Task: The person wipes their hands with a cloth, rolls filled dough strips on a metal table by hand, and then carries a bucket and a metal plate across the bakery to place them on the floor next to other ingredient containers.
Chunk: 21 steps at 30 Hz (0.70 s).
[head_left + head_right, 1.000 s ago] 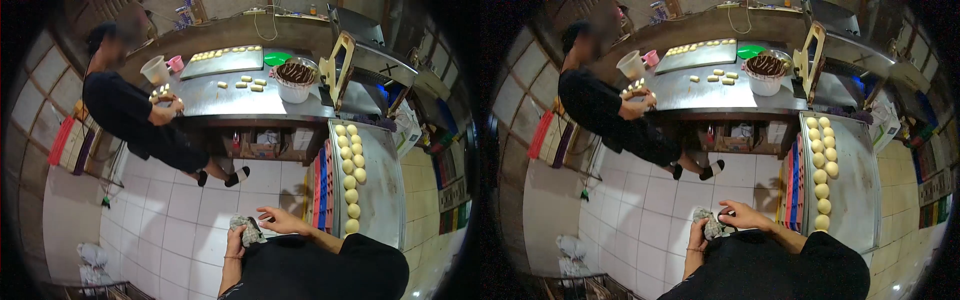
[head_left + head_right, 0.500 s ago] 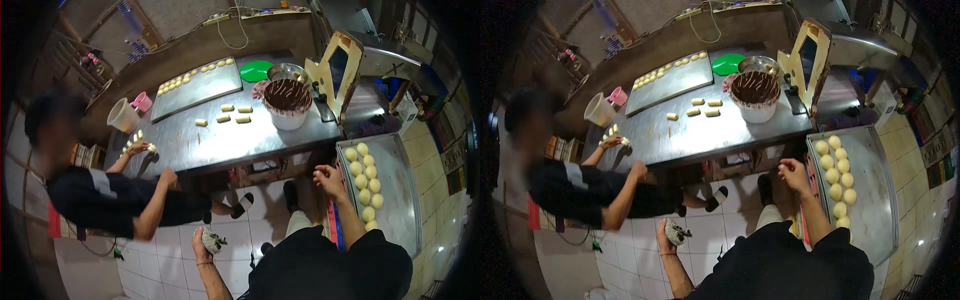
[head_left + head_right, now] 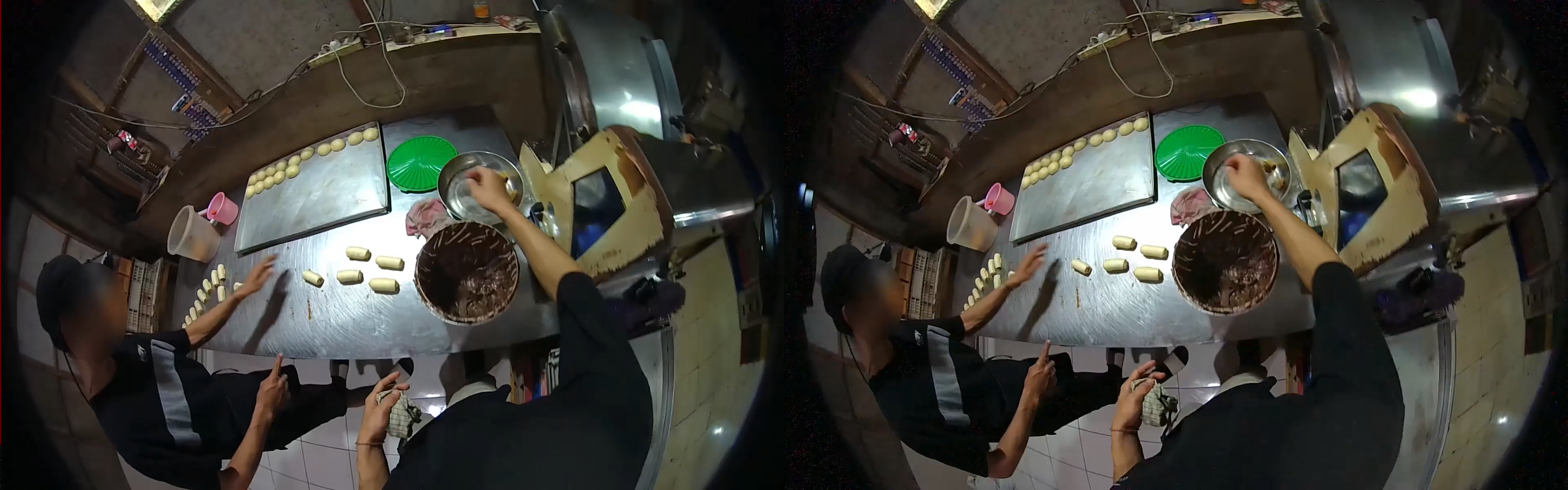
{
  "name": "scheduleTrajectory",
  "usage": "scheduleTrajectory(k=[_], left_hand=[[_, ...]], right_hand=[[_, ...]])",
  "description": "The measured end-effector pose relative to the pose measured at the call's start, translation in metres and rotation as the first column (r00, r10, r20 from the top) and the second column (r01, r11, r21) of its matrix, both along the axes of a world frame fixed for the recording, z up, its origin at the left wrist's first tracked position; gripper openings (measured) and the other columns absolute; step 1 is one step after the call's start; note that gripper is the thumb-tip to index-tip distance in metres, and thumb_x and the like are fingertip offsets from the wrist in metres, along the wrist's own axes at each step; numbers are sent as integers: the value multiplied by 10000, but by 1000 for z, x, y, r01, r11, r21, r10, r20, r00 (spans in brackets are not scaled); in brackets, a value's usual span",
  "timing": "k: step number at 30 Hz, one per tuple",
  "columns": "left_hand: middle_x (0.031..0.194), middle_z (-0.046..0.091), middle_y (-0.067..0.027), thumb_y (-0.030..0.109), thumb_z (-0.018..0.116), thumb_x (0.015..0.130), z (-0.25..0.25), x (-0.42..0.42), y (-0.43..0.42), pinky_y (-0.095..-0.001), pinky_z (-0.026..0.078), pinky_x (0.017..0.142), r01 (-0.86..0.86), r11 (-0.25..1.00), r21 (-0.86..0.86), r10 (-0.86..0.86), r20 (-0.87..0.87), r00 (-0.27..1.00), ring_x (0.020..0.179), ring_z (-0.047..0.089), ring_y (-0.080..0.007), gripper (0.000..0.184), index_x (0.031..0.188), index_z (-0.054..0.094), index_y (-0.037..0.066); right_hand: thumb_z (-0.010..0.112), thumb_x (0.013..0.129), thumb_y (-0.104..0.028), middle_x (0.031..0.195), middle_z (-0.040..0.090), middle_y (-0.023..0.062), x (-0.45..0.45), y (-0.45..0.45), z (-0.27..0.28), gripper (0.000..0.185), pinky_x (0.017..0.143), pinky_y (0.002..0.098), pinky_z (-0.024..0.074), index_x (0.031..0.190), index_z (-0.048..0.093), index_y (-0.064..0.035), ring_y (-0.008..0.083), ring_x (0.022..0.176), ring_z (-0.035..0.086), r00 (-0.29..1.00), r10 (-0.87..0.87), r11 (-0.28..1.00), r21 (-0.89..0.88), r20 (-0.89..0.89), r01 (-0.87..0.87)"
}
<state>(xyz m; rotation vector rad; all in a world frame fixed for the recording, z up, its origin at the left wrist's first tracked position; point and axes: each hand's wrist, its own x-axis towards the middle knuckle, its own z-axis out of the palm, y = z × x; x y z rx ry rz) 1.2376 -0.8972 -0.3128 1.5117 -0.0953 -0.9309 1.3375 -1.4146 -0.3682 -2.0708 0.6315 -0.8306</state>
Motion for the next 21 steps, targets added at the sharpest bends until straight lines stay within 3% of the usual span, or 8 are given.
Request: scheduleTrajectory(k=[2, 4, 6, 8, 12, 17, 20, 21], left_hand=[[1069, 626, -103, 112, 577, 881, 7, 5, -14, -282, 462, 832, -3, 998, 59, 3, 4, 1000, 980, 561, -157, 421, 1281, 500, 7], [1063, 626, -101, 114, 576, 884, 11, 6, -18, -280, 464, 828, -67, 993, 101, 70, -29, 997, 969, 565, -160, 410, 1274, 504, 7], [1052, 630, -113, 116, 582, 887, 9, 3, -16, -270, 485, 776, -200, 971, 132, 214, -102, 972, 897, 588, -152, 412, 1277, 498, 13], [1056, 633, -117, 108, 579, 889, 11, 0, -15, -269, 494, 743, -270, 941, 204, 294, -98, 951, 854, 593, -143, 414, 1281, 490, 11], [1057, 636, -120, 89, 550, 896, 2, -9, -2, -267, 504, 726, -395, 894, 213, 430, -153, 890, 826, 599, -136, 398, 1277, 484, -5], [1048, 640, -112, 97, 542, 900, 11, -10, -3, -258, 498, 740, -454, 861, 231, 484, -93, 870, 836, 597, -132, 395, 1277, 485, -5], [1046, 640, -109, 108, 537, 905, 16, -8, -5, -253, 494, 747, -482, 851, 211, 512, -126, 850, 843, 597, -134, 397, 1280, 481, -9], [1046, 639, -110, 112, 536, 908, 15, -7, -4, -255, 496, 745, -471, 857, 210, 497, -91, 863, 840, 598, -135, 397, 1281, 479, -9]], right_hand=[[579, 789, -98, 934, 655, 205, 50, -12, 5, 229, 806, 391, 503, 993, 649, -22, 335, 920, 642, 940, 211, 956, -143, -267, -255], [578, 756, -81, 933, 656, 215, 91, -21, -7, 203, 788, 429, 514, 928, 674, -32, 370, 906, 638, 754, 212, 781, -357, -621, -513], [599, 728, -74, 955, 664, 195, 120, -18, -19, 182, 784, 446, 520, 877, 698, -39, 370, 918, 643, 581, 140, 651, -367, -802, -664], [655, 727, -127, 964, 684, 133, 144, -8, -40, 160, 832, 445, 490, 870, 722, -95, 310, 981, 621, 569, 61, 540, -452, -820, -710], [555, 839, -173, 971, 682, 92, 171, 3, -80, 176, 843, 485, 429, 897, 715, -129, 255, 977, 633, 585, -70, 456, -548, -808, -702], [559, 836, -140, 854, 704, 56, 194, 8, -83, 162, 755, 451, 483, 841, 720, -137, 233, 830, 676, 578, -107, 442, -560, -809, -701], [545, 857, -167, 953, 691, 44, 210, 8, -80, 190, 687, 393, 518, 883, 729, -130, 199, 899, 655, 552, -136, 491, -540, -823, -684], [533, 843, -149, 928, 664, 90, 207, 4, -81, 169, 616, 351, 532, 852, 691, -89, 225, 852, 648, 731, -163, 397, -722, -663, -566]])
